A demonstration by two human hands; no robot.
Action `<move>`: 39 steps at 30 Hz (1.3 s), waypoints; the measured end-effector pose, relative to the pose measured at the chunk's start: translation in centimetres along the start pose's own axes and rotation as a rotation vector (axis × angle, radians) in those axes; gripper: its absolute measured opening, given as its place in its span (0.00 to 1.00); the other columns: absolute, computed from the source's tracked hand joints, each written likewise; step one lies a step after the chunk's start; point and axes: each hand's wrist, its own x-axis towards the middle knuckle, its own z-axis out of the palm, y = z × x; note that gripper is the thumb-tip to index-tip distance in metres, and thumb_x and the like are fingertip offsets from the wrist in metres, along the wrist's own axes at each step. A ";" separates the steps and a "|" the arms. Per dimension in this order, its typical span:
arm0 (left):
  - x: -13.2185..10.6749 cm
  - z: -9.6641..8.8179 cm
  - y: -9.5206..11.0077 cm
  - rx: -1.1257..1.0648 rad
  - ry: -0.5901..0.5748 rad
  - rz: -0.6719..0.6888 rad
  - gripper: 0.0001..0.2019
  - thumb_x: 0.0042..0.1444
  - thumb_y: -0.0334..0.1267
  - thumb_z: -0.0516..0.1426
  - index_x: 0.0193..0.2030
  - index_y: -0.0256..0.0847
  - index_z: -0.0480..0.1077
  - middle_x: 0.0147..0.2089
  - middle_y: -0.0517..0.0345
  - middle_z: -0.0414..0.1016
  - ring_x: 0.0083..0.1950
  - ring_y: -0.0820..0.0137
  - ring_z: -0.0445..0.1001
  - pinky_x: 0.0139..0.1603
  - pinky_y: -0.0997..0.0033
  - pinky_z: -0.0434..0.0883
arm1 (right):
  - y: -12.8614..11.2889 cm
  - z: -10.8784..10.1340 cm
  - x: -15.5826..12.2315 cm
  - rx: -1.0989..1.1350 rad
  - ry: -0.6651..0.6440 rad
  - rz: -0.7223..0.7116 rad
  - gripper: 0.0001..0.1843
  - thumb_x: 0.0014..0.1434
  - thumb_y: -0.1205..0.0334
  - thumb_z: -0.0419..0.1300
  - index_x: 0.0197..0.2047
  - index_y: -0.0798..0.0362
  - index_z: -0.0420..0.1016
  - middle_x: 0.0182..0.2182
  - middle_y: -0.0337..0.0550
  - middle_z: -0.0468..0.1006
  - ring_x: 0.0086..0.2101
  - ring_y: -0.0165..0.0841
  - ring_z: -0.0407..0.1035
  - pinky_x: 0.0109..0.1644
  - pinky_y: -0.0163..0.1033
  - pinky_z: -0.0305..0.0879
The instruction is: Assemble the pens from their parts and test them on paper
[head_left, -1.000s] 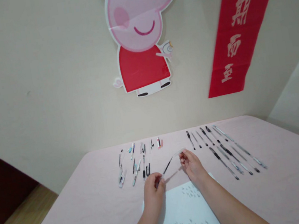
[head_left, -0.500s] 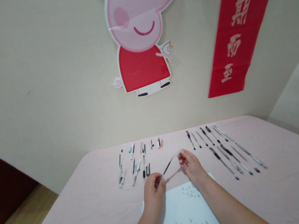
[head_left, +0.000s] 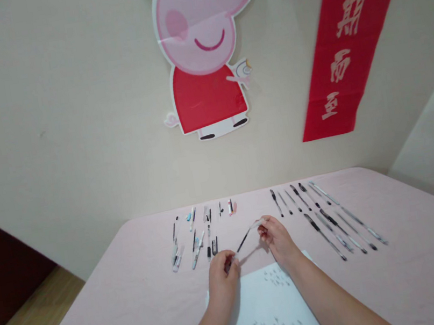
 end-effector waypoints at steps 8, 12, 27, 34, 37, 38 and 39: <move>-0.1 0.0 -0.2 -0.015 0.001 0.004 0.08 0.49 0.37 0.55 0.34 0.40 0.73 0.35 0.52 0.75 0.38 0.62 0.72 0.40 0.61 0.69 | -0.1 0.0 0.0 -0.065 0.023 -0.049 0.14 0.41 0.55 0.68 0.31 0.51 0.73 0.22 0.35 0.70 0.20 0.25 0.60 0.20 0.28 0.55; 0.0 0.0 0.0 -0.017 -0.006 0.001 0.08 0.49 0.38 0.55 0.34 0.40 0.73 0.35 0.52 0.75 0.38 0.62 0.72 0.40 0.61 0.69 | -0.1 0.2 -0.2 -0.114 -0.014 -0.051 0.13 0.42 0.55 0.67 0.30 0.51 0.73 0.21 0.34 0.69 0.21 0.25 0.60 0.20 0.28 0.55; 0.0 -0.1 0.2 -0.017 0.011 0.006 0.08 0.48 0.38 0.56 0.33 0.40 0.74 0.35 0.51 0.76 0.38 0.61 0.73 0.41 0.60 0.69 | 0.0 0.3 -0.3 -0.169 -0.018 -0.046 0.10 0.44 0.57 0.64 0.29 0.52 0.72 0.22 0.35 0.70 0.21 0.25 0.60 0.21 0.28 0.56; 0.0 -0.1 0.1 -0.041 0.033 -0.002 0.10 0.50 0.40 0.55 0.35 0.39 0.74 0.36 0.49 0.77 0.40 0.60 0.74 0.43 0.58 0.70 | 0.2 0.6 -0.7 -0.223 -0.048 -0.053 0.10 0.45 0.56 0.65 0.29 0.52 0.72 0.20 0.34 0.69 0.21 0.26 0.61 0.22 0.29 0.56; 0.0 -0.1 0.2 -0.045 0.029 -0.005 0.10 0.50 0.40 0.55 0.35 0.39 0.74 0.37 0.49 0.77 0.40 0.60 0.74 0.43 0.58 0.70 | 0.1 1.1 -1.2 -0.276 -0.083 -0.023 0.10 0.44 0.56 0.65 0.29 0.52 0.72 0.18 0.33 0.68 0.19 0.25 0.59 0.22 0.29 0.54; 0.0 -0.2 0.3 -0.046 0.027 -0.007 0.10 0.50 0.40 0.55 0.35 0.39 0.74 0.36 0.49 0.77 0.40 0.60 0.74 0.43 0.59 0.70 | 0.1 1.3 -1.3 -0.289 -0.100 -0.013 0.10 0.44 0.57 0.66 0.28 0.52 0.72 0.17 0.33 0.68 0.18 0.24 0.58 0.21 0.29 0.53; 0.0 -0.2 0.3 -0.046 0.026 -0.007 0.10 0.50 0.40 0.55 0.35 0.39 0.74 0.36 0.49 0.77 0.40 0.60 0.74 0.43 0.59 0.70 | 0.0 1.5 -1.5 -0.298 -0.115 -0.005 0.11 0.43 0.57 0.66 0.28 0.53 0.73 0.17 0.33 0.68 0.18 0.24 0.58 0.21 0.29 0.53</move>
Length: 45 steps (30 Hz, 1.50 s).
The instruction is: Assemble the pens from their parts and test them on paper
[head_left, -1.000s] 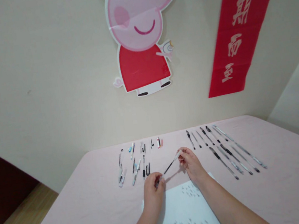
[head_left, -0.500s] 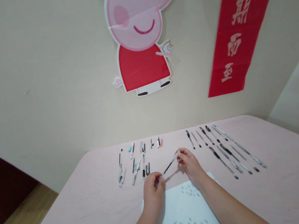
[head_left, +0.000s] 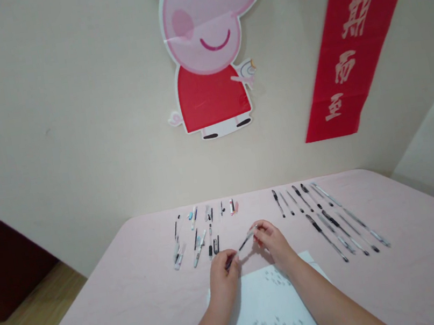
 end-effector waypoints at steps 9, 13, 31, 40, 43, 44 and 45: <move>0.1 0.0 -0.1 0.020 -0.017 0.017 0.09 0.52 0.40 0.54 0.35 0.39 0.74 0.35 0.51 0.77 0.39 0.61 0.74 0.42 0.60 0.69 | -0.3 0.3 -0.4 -0.021 -0.050 -0.003 0.11 0.44 0.57 0.67 0.28 0.53 0.72 0.18 0.33 0.69 0.18 0.24 0.59 0.22 0.30 0.52; 0.1 0.0 0.0 0.017 -0.007 0.025 0.09 0.51 0.39 0.54 0.33 0.39 0.74 0.34 0.51 0.76 0.38 0.61 0.73 0.41 0.61 0.69 | -0.1 0.2 -0.4 -0.039 -0.079 -0.019 0.11 0.44 0.57 0.66 0.29 0.53 0.72 0.18 0.33 0.68 0.19 0.25 0.59 0.23 0.30 0.53; 0.2 -0.2 0.3 0.078 -0.067 0.020 0.12 0.49 0.41 0.56 0.35 0.39 0.78 0.32 0.51 0.77 0.37 0.61 0.73 0.40 0.61 0.69 | 0.8 -0.4 0.1 -0.128 -0.202 0.054 0.16 0.44 0.50 0.67 0.26 0.53 0.69 0.18 0.34 0.69 0.20 0.25 0.60 0.25 0.32 0.54; 0.1 -0.1 0.1 0.039 -0.082 -0.051 0.14 0.50 0.42 0.56 0.38 0.39 0.79 0.38 0.49 0.80 0.42 0.58 0.75 0.46 0.58 0.69 | 0.6 -0.5 0.1 -0.106 -0.219 0.090 0.16 0.44 0.50 0.68 0.27 0.53 0.72 0.19 0.35 0.72 0.20 0.25 0.61 0.25 0.32 0.55; 0.0 -0.1 0.1 0.025 -0.094 -0.068 0.13 0.49 0.42 0.57 0.38 0.40 0.79 0.38 0.50 0.81 0.42 0.58 0.76 0.46 0.58 0.69 | 0.8 -0.6 0.3 -0.089 -0.217 0.091 0.19 0.42 0.48 0.69 0.22 0.53 0.68 0.19 0.35 0.72 0.20 0.25 0.60 0.26 0.32 0.55; 0.0 -0.1 0.0 0.019 -0.095 -0.069 0.13 0.49 0.42 0.57 0.38 0.40 0.79 0.38 0.50 0.81 0.42 0.58 0.76 0.46 0.58 0.69 | 0.9 -0.6 0.3 -0.085 -0.216 0.092 0.19 0.42 0.48 0.69 0.22 0.53 0.68 0.18 0.35 0.72 0.20 0.24 0.60 0.26 0.32 0.55; 0.0 -0.1 -0.1 0.012 -0.093 -0.069 0.13 0.49 0.42 0.57 0.38 0.40 0.79 0.38 0.50 0.81 0.42 0.58 0.76 0.46 0.58 0.69 | 0.9 -0.5 0.3 -0.083 -0.216 0.091 0.20 0.41 0.47 0.69 0.22 0.53 0.68 0.18 0.35 0.71 0.19 0.24 0.60 0.25 0.32 0.55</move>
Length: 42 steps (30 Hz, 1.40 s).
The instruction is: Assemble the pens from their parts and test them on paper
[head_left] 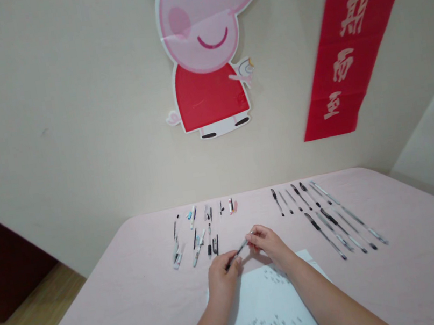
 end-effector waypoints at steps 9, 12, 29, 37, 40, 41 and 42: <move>0.1 0.3 -0.3 -0.051 0.021 -0.028 0.14 0.49 0.42 0.57 0.39 0.38 0.78 0.38 0.49 0.81 0.39 0.60 0.76 0.43 0.61 0.71 | 0.0 0.0 -0.2 0.129 0.024 -0.011 0.20 0.45 0.46 0.67 0.37 0.52 0.80 0.33 0.46 0.79 0.28 0.29 0.68 0.27 0.31 0.59; 0.1 0.2 -0.2 -0.047 0.009 -0.024 0.14 0.50 0.42 0.56 0.38 0.39 0.79 0.37 0.50 0.81 0.38 0.61 0.76 0.42 0.62 0.71 | 0.1 -0.2 -0.1 0.065 0.052 0.010 0.20 0.44 0.46 0.68 0.32 0.54 0.80 0.25 0.42 0.76 0.22 0.26 0.65 0.26 0.31 0.57; 0.1 0.3 -0.5 -0.063 -0.006 -0.025 0.15 0.50 0.43 0.56 0.40 0.39 0.78 0.36 0.50 0.80 0.38 0.60 0.76 0.41 0.61 0.72 | -0.2 -0.1 -0.1 0.044 0.097 0.068 0.21 0.40 0.44 0.69 0.25 0.54 0.75 0.21 0.38 0.73 0.20 0.24 0.61 0.25 0.31 0.54; 0.1 0.3 -0.6 -0.058 0.007 -0.032 0.15 0.50 0.43 0.57 0.40 0.38 0.78 0.36 0.50 0.80 0.38 0.61 0.76 0.42 0.60 0.71 | -0.3 0.1 -0.2 0.094 0.046 0.043 0.21 0.41 0.46 0.69 0.33 0.54 0.79 0.29 0.43 0.78 0.25 0.27 0.66 0.28 0.32 0.57; 0.0 0.3 -0.5 -0.063 0.008 -0.037 0.15 0.49 0.43 0.57 0.39 0.38 0.78 0.35 0.50 0.80 0.37 0.61 0.76 0.41 0.61 0.71 | 0.0 -0.1 0.0 0.062 0.075 0.065 0.18 0.41 0.47 0.69 0.25 0.55 0.75 0.22 0.38 0.74 0.20 0.24 0.61 0.25 0.31 0.54; 0.0 0.3 -0.5 -0.062 0.014 -0.037 0.14 0.49 0.42 0.57 0.39 0.38 0.78 0.36 0.50 0.80 0.38 0.61 0.76 0.42 0.61 0.71 | 0.0 -0.1 0.0 0.060 0.079 0.063 0.18 0.41 0.47 0.69 0.24 0.54 0.74 0.21 0.38 0.74 0.19 0.24 0.60 0.25 0.31 0.54; 0.0 0.3 -0.5 -0.059 0.016 -0.036 0.14 0.49 0.42 0.58 0.39 0.38 0.78 0.36 0.49 0.80 0.39 0.60 0.76 0.42 0.61 0.71 | 0.0 -0.1 0.0 0.066 0.075 0.055 0.18 0.42 0.47 0.69 0.25 0.54 0.74 0.22 0.39 0.74 0.20 0.25 0.61 0.25 0.31 0.55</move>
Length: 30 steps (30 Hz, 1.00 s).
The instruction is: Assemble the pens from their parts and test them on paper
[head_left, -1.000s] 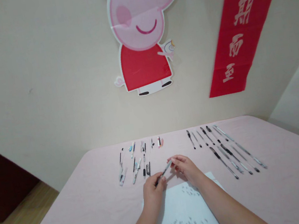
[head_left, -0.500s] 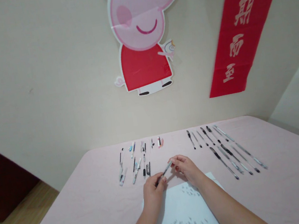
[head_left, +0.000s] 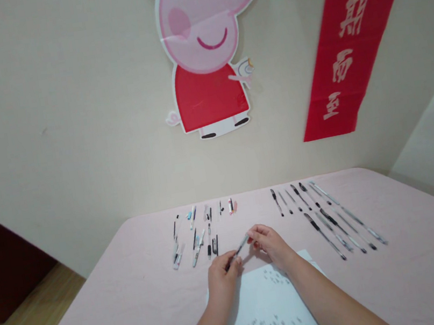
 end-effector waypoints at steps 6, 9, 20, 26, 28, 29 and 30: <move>0.1 0.0 -0.1 0.005 -0.016 0.005 0.14 0.50 0.42 0.57 0.39 0.38 0.78 0.36 0.49 0.80 0.38 0.60 0.76 0.41 0.62 0.72 | 0.0 0.0 -0.1 0.035 -0.060 -0.030 0.21 0.44 0.46 0.67 0.37 0.53 0.79 0.34 0.46 0.79 0.27 0.28 0.68 0.29 0.32 0.60; 0.0 -0.1 0.2 0.020 -0.023 0.015 0.14 0.50 0.41 0.57 0.38 0.38 0.79 0.34 0.50 0.80 0.37 0.61 0.76 0.40 0.62 0.71 | 0.2 -0.1 0.2 -0.021 -0.022 -0.012 0.19 0.43 0.46 0.68 0.29 0.54 0.78 0.24 0.41 0.76 0.21 0.25 0.63 0.25 0.32 0.57; 0.1 0.1 -0.3 -0.007 -0.027 -0.011 0.15 0.49 0.43 0.57 0.39 0.38 0.78 0.36 0.50 0.80 0.37 0.61 0.76 0.40 0.63 0.72 | -0.2 0.2 -0.2 0.015 -0.070 -0.011 0.22 0.44 0.45 0.67 0.35 0.55 0.80 0.32 0.46 0.79 0.25 0.27 0.66 0.28 0.32 0.58; 0.0 0.1 -0.4 -0.021 -0.026 -0.015 0.15 0.49 0.44 0.58 0.39 0.39 0.79 0.35 0.50 0.80 0.37 0.61 0.77 0.38 0.64 0.72 | -0.1 0.1 0.1 -0.043 -0.016 0.011 0.21 0.40 0.43 0.69 0.23 0.54 0.74 0.20 0.38 0.74 0.19 0.24 0.61 0.25 0.31 0.54; 0.0 0.1 -0.1 -0.017 -0.023 -0.016 0.15 0.49 0.44 0.57 0.39 0.39 0.79 0.36 0.50 0.80 0.36 0.61 0.76 0.38 0.63 0.72 | -0.3 0.2 -0.2 -0.012 -0.044 -0.002 0.21 0.42 0.43 0.68 0.30 0.53 0.78 0.26 0.42 0.78 0.23 0.27 0.65 0.26 0.32 0.57; 0.0 0.0 0.1 -0.015 -0.022 -0.017 0.15 0.49 0.44 0.57 0.38 0.38 0.79 0.36 0.50 0.80 0.36 0.61 0.76 0.38 0.63 0.72 | -0.3 0.2 -0.3 0.009 -0.064 -0.008 0.21 0.44 0.44 0.67 0.35 0.52 0.79 0.31 0.44 0.79 0.25 0.28 0.67 0.28 0.32 0.58; 0.0 0.0 0.2 -0.011 -0.025 -0.017 0.15 0.49 0.44 0.57 0.38 0.38 0.79 0.36 0.50 0.80 0.36 0.61 0.76 0.38 0.63 0.72 | -0.4 0.3 -0.4 0.029 -0.082 -0.010 0.22 0.45 0.45 0.67 0.39 0.51 0.79 0.35 0.46 0.80 0.28 0.29 0.69 0.29 0.33 0.59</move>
